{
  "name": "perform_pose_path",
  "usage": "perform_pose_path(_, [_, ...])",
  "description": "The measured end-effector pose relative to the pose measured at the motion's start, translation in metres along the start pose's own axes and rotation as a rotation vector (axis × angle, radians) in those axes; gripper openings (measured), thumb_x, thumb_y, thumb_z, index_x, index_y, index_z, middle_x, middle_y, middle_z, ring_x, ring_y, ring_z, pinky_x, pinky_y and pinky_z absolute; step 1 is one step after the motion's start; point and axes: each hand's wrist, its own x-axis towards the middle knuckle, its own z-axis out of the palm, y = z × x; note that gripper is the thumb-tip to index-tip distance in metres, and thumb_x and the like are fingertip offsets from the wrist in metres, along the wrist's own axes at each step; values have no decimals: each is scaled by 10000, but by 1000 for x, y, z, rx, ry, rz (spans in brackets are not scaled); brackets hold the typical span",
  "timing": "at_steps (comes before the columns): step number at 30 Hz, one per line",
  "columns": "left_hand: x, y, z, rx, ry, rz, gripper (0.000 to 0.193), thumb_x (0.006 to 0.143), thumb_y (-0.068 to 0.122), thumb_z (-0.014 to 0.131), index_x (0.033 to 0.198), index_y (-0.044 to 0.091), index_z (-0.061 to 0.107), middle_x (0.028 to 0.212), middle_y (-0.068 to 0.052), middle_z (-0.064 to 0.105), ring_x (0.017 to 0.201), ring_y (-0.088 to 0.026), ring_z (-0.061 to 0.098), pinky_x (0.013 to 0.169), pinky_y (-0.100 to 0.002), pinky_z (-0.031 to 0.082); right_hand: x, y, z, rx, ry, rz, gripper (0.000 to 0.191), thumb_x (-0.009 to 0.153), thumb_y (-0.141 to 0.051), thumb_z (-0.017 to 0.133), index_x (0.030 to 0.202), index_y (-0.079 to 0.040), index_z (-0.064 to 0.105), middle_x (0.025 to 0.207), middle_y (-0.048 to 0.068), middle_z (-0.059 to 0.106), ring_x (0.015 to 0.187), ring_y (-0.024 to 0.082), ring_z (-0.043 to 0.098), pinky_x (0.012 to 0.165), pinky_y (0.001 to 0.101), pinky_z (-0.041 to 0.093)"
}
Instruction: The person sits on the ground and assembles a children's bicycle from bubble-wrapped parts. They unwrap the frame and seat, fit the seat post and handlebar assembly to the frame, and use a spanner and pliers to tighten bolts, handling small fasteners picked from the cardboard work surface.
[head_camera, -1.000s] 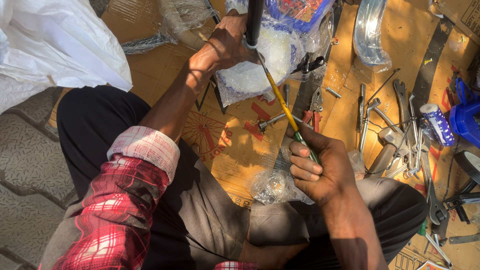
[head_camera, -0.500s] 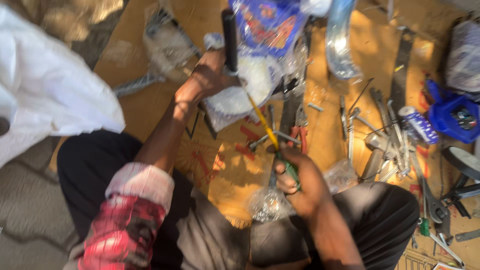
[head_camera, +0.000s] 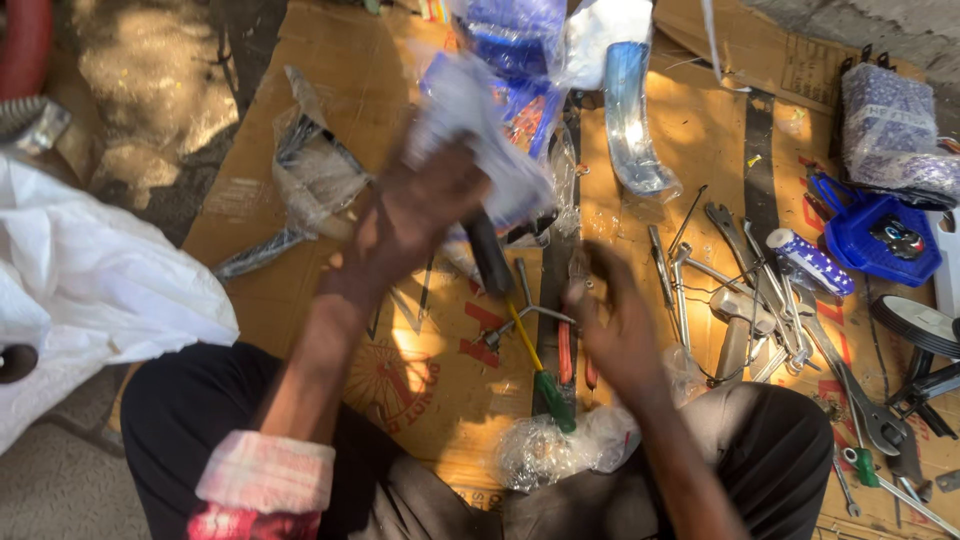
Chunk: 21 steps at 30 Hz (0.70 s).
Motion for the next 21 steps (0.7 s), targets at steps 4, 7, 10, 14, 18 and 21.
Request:
perform_pose_path(4, [32,41,10,47,-59,218,420,851,37,808,1192,273,739,1330,67,678,1384,-162,561,1330,-480,191,67,-33,-24,175,-148,-285,750,1025,-451,660,1571,-58,331,1510,151,505,1461,264,480,1171,378,442])
perform_pose_path(7, [38,52,11,-9,-62,230,355,859,109,807,1122,325,705,1327,153,679,1408,-125,503,1327,-471,166,104,-55,-38,32,-310,-149,597,952,-404,740,1376,-37,533,1283,135,655,1226,242,612,1042,370,513])
perform_pose_path(10, [33,53,6,210,-13,223,187,1014,246,746,1165,311,656,1377,148,649,1431,-95,458,1321,-486,118,125,-77,-52,11,-431,-12,448,882,-325,788,1214,-41,687,1090,74,748,1017,181,681,894,342,565])
perform_pose_path(14, [25,61,9,419,113,140,124,1125,302,673,1240,328,636,1424,133,600,1452,-97,453,1332,-491,59,147,-95,-57,-20,-507,-108,317,879,-151,693,1184,-64,704,1039,17,766,939,98,689,826,297,575])
perform_pose_path(18, [15,52,25,388,165,105,198,1084,301,659,1282,304,645,1487,70,612,1437,-120,474,1309,-512,17,159,-81,-55,39,-408,-380,214,971,-32,686,1183,-15,675,1093,71,739,991,128,689,901,297,577])
perform_pose_path(21, [4,44,39,356,322,9,238,1146,302,706,1354,222,625,1457,8,616,1378,-186,492,1263,-471,144,177,-50,-58,51,39,-235,112,1002,13,584,1080,-15,659,951,46,724,817,118,703,732,274,586])
